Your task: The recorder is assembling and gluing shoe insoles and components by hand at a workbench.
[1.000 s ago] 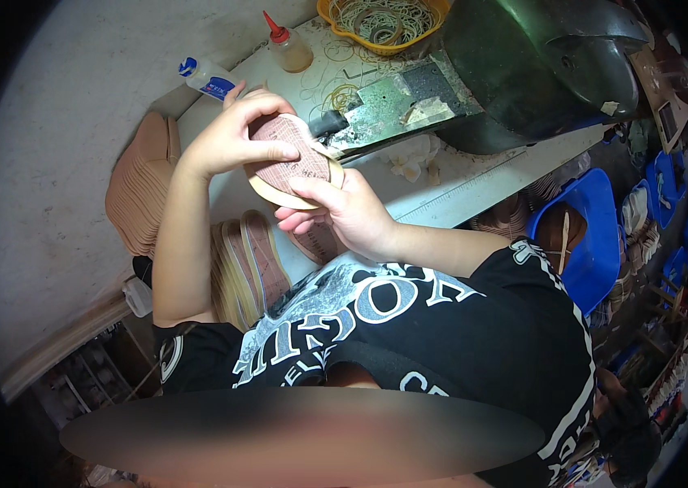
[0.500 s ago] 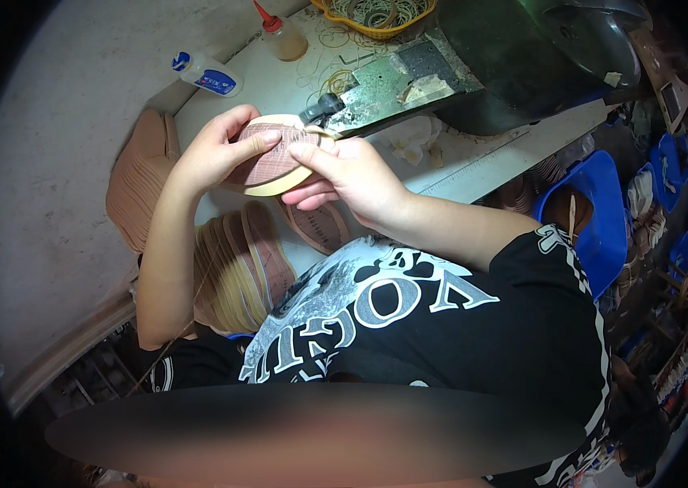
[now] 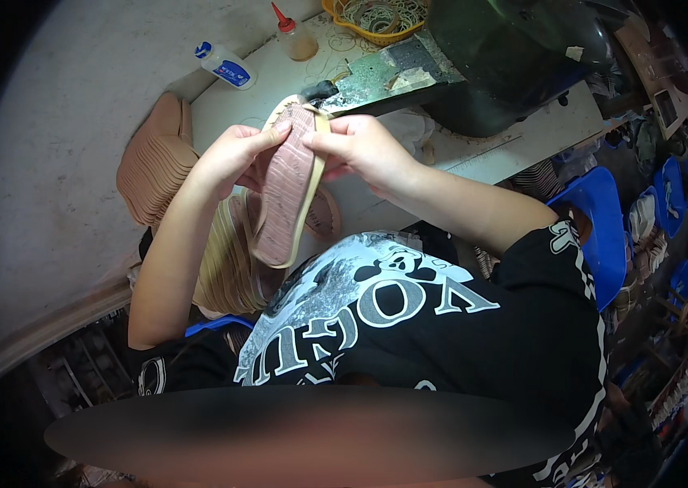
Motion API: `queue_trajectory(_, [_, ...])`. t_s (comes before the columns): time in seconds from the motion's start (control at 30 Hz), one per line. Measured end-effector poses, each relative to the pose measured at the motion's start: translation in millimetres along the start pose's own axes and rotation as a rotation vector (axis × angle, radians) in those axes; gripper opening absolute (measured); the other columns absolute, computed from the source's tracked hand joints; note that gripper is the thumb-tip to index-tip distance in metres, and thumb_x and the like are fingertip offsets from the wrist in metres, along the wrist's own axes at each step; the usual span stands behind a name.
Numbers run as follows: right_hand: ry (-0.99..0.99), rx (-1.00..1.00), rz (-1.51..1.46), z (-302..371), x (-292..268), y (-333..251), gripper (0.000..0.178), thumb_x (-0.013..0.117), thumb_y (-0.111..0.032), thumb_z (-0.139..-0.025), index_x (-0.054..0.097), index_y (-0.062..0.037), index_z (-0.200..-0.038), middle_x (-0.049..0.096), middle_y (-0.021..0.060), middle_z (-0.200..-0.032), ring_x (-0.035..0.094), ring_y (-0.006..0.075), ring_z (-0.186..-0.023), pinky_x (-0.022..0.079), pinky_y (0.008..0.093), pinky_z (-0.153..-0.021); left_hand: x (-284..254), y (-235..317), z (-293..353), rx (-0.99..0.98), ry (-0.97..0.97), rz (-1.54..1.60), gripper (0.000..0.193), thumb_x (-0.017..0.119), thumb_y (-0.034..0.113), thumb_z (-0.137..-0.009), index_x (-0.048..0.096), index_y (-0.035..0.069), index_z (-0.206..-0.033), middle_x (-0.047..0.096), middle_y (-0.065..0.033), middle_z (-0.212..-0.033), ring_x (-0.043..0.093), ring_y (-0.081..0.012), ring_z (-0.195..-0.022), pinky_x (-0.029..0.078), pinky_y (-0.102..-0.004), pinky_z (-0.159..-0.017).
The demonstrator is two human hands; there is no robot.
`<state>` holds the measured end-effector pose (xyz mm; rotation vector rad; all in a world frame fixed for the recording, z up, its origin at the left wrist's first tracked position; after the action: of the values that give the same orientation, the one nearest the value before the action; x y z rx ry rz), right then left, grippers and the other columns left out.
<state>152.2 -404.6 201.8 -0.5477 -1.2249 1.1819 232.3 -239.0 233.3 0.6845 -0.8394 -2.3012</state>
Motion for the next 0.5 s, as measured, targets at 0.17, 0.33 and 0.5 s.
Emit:
queue_trajectory(0.17, [-0.140, 0.110, 0.120, 28.0, 4.7, 24.7, 0.031, 0.069, -0.026, -0.086, 0.066, -0.0014, -0.104, 0.068, 0.0055, -0.094, 0.063, 0.0103, -0.080, 0.050, 0.0240, -0.067, 17.2, 2.7, 11.7, -0.035, -0.024, 0.075, 0.057, 0.056, 0.054, -0.088, 0.067, -0.001, -0.084, 0.067, -0.0130, -0.068, 0.064, -0.0176, -0.049, 0.054, -0.0256, -0.046])
queue_trajectory(0.33, [-0.107, -0.013, 0.092, 24.4, -10.2, 7.5, 0.028, 0.067, -0.022, -0.088, 0.067, 0.0000, -0.104, 0.068, 0.0057, -0.091, 0.062, 0.0096, -0.078, 0.050, 0.0240, -0.071, 19.4, 6.5, 19.8, 0.000, -0.098, 0.131, 0.038, 0.077, 0.037, -0.077, 0.067, 0.001, -0.078, 0.059, -0.0036, -0.055, 0.051, -0.0085, -0.039, 0.042, -0.0192, -0.037])
queue_trajectory(0.5, [-0.068, -0.003, 0.073, 4.4, -12.5, 0.8, 0.027, 0.069, -0.022, -0.086, 0.068, 0.0014, -0.099, 0.068, 0.0052, -0.089, 0.061, 0.0083, -0.080, 0.048, 0.0233, -0.073, 18.1, -5.4, 11.5, 0.072, 0.038, 0.348, 0.032, 0.080, 0.033, -0.075, 0.062, 0.006, -0.070, 0.053, 0.0004, -0.050, 0.044, -0.0056, -0.037, 0.034, -0.0193, -0.036])
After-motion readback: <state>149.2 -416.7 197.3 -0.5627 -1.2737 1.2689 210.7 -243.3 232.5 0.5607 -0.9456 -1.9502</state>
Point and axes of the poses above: each hand's wrist, its own z-axis away from the middle knuckle, its own x-axis out of the palm, y = z × x, the point moved 4 cm from there along -z, towards the middle knuckle
